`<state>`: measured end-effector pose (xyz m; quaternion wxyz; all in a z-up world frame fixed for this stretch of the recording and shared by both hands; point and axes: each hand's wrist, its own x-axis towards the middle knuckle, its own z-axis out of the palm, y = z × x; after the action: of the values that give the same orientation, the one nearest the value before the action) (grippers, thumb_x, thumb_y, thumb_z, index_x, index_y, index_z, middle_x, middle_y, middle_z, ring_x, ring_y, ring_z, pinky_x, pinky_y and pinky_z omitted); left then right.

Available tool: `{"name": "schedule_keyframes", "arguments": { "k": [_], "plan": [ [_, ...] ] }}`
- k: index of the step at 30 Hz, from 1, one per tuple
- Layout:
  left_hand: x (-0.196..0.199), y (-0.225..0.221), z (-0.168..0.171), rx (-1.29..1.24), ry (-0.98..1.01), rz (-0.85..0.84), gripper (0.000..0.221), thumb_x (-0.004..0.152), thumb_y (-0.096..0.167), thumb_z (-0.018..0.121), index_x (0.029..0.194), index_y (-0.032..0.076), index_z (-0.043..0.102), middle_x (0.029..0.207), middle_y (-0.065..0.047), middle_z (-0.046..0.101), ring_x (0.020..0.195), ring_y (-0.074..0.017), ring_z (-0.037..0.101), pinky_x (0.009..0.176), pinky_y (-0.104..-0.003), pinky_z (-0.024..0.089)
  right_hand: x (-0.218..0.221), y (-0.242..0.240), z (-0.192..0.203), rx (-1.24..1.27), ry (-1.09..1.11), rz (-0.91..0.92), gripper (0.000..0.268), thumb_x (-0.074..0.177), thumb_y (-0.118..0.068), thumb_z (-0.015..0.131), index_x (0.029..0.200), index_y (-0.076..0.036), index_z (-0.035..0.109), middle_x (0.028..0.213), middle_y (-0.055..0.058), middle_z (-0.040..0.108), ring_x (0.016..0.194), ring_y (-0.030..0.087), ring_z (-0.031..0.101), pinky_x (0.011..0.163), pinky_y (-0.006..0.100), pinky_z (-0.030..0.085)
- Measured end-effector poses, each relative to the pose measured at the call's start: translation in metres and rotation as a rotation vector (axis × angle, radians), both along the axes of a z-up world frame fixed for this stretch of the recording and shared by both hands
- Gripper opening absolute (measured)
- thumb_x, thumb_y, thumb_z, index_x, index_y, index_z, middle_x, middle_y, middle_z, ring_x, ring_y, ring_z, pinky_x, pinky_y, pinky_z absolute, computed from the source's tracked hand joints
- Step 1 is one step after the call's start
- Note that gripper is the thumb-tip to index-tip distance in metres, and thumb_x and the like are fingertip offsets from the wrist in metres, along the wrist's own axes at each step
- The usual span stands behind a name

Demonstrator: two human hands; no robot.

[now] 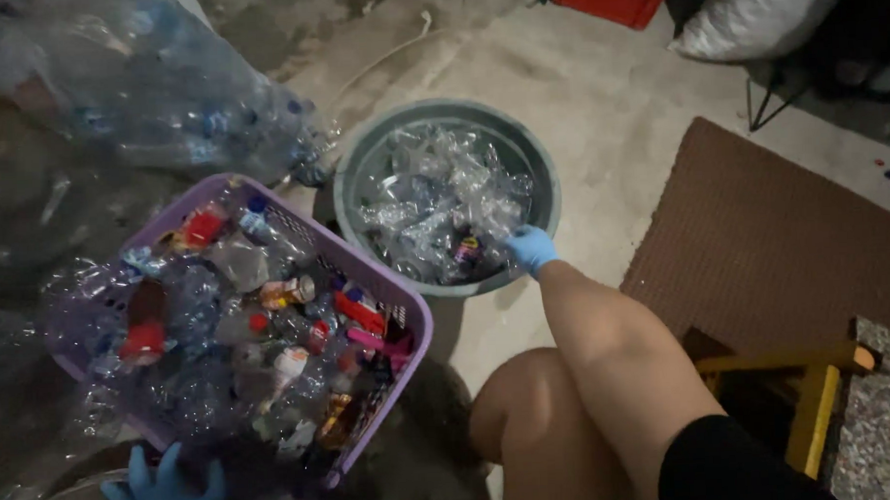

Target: The person sorts plastic bottles from a purple basket, removes labels using scissors, and places the bottles into a white bucket. The person also uses a cloth to wipe bottles before placing them in the bucket.

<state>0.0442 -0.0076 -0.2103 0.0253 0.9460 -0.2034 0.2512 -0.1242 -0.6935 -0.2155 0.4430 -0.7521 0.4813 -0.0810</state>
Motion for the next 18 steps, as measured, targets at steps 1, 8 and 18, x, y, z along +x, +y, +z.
{"name": "schedule_keyframes", "arguments": {
  "k": [1, 8, 18],
  "plan": [
    [0.005, 0.007, -0.008, 0.007, 0.006, -0.004, 0.072, 0.069, 0.048, 0.079, 0.137, 0.025, 0.068, 0.164, -0.01, 0.052, 0.145, -0.0507, 0.047, 0.1, -0.059, 0.058, 0.003, 0.002, 0.0, 0.007, 0.006, -0.004, 0.047, 0.077, -0.037, 0.071, 0.104, 0.001, 0.073, 0.091, 0.014, 0.074, 0.078, 0.026, 0.067, 0.077, 0.034, 0.055],
    [0.0, 0.0, 0.006, -0.01, 0.07, 0.011, 0.068, 0.069, 0.044, 0.078, 0.134, 0.022, 0.073, 0.16, -0.011, 0.055, 0.152, -0.0509, 0.043, 0.107, -0.061, 0.056, 0.025, 0.003, -0.015, -0.011, -0.013, 0.106, 0.045, 0.073, -0.032, 0.083, 0.105, -0.004, 0.071, 0.089, 0.005, 0.073, 0.077, 0.018, 0.067, 0.078, 0.028, 0.054],
    [-0.017, -0.036, 0.073, -0.147, 0.322, -0.06, 0.057, 0.074, 0.035, 0.071, 0.123, 0.006, 0.069, 0.155, -0.025, 0.051, 0.142, -0.0445, 0.047, 0.133, -0.061, 0.015, 0.033, -0.022, -0.037, -0.261, 0.229, 0.268, 0.048, 0.075, -0.045, 0.069, 0.104, -0.007, 0.073, 0.1, 0.014, 0.075, 0.087, 0.035, 0.068, 0.084, 0.04, 0.054]
  ]
}}
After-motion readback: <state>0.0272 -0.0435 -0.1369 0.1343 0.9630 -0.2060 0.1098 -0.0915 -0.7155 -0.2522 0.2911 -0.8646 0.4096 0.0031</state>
